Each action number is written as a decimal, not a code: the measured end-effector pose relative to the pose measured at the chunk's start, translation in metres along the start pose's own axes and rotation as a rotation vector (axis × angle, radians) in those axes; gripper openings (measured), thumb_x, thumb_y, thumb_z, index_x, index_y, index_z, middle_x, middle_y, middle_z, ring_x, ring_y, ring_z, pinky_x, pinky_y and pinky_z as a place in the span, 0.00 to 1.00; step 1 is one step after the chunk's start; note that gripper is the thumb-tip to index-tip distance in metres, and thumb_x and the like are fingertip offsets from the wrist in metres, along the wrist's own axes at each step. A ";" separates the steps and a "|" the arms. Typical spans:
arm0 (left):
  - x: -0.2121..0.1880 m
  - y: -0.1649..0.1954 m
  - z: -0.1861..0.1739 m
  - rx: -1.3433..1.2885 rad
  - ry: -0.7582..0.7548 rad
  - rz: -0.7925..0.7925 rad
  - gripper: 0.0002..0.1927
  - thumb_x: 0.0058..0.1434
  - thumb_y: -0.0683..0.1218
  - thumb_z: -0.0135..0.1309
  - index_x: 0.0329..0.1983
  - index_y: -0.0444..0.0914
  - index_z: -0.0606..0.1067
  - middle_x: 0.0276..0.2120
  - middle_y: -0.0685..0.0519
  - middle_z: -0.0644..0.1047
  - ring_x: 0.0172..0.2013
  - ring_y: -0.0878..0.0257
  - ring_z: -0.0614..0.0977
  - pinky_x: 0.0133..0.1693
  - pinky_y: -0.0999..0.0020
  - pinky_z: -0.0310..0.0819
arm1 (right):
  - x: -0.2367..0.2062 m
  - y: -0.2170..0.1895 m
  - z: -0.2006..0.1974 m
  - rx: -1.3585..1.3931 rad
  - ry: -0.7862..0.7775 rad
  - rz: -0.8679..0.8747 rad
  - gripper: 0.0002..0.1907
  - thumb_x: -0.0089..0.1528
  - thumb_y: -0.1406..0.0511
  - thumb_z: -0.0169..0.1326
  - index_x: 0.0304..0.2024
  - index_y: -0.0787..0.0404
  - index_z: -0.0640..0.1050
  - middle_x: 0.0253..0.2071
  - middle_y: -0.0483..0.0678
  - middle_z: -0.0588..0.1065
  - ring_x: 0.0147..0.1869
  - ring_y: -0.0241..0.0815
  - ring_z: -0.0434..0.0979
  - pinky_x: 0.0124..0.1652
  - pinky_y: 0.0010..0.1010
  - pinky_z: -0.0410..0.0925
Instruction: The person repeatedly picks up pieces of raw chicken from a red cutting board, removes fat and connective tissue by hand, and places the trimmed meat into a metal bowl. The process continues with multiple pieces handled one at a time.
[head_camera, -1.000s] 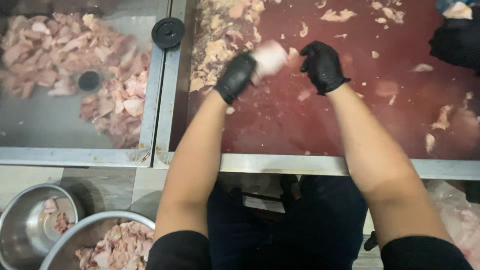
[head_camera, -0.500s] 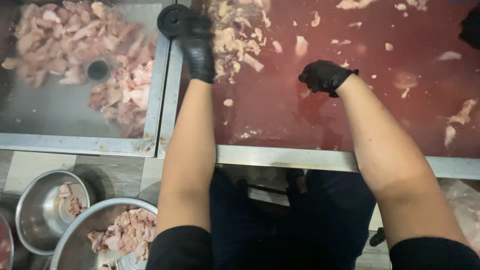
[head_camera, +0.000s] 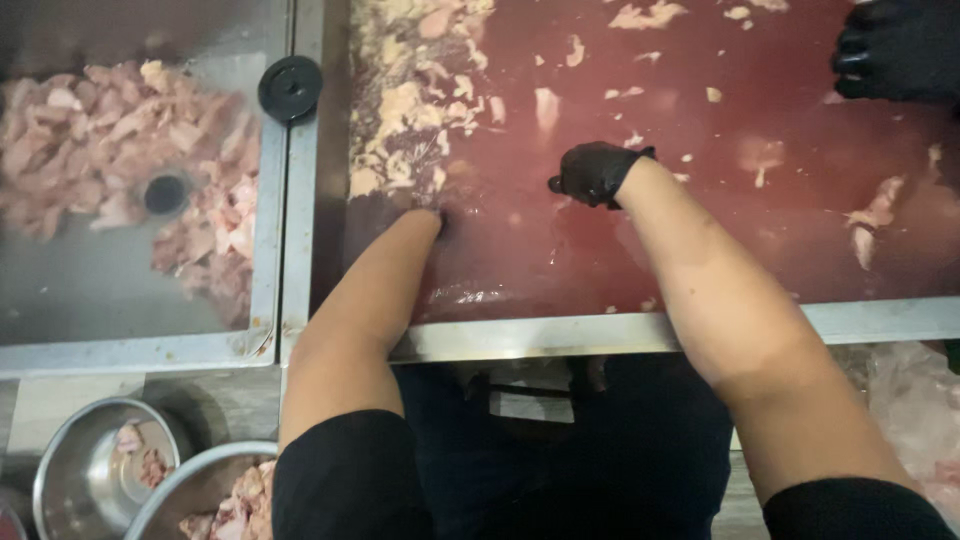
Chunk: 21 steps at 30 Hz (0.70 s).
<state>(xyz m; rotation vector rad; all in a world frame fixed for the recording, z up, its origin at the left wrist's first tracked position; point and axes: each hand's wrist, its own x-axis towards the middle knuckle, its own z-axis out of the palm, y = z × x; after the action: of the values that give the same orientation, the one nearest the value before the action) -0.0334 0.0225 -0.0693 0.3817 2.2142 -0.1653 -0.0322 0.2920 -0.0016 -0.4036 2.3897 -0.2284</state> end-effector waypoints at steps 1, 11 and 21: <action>0.004 0.002 0.004 0.005 -0.017 -0.004 0.15 0.62 0.50 0.52 0.47 0.38 0.79 0.44 0.42 0.80 0.45 0.48 0.81 0.47 0.56 0.74 | -0.005 -0.003 -0.005 0.034 -0.004 0.025 0.31 0.70 0.49 0.43 0.27 0.68 0.79 0.29 0.55 0.79 0.29 0.51 0.81 0.33 0.42 0.74; 0.020 0.026 0.030 0.025 -0.140 0.021 0.18 0.59 0.47 0.56 0.52 0.39 0.76 0.43 0.48 0.79 0.42 0.56 0.80 0.41 0.62 0.75 | -0.038 -0.024 -0.029 0.086 -0.078 0.158 0.30 0.68 0.47 0.44 0.27 0.63 0.78 0.31 0.50 0.79 0.27 0.48 0.79 0.36 0.46 0.71; -0.059 0.002 -0.048 -0.416 0.007 0.355 0.24 0.56 0.44 0.59 0.57 0.40 0.73 0.42 0.53 0.79 0.39 0.63 0.80 0.35 0.68 0.77 | 0.023 0.034 0.006 0.048 0.123 0.076 0.23 0.70 0.51 0.47 0.36 0.63 0.79 0.33 0.51 0.80 0.34 0.47 0.81 0.42 0.49 0.71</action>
<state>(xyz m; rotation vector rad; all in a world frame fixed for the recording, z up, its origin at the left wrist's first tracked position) -0.0339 0.0235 0.0063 0.5304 2.0800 0.4797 -0.0524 0.3157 -0.0293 -0.2826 2.5094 -0.2828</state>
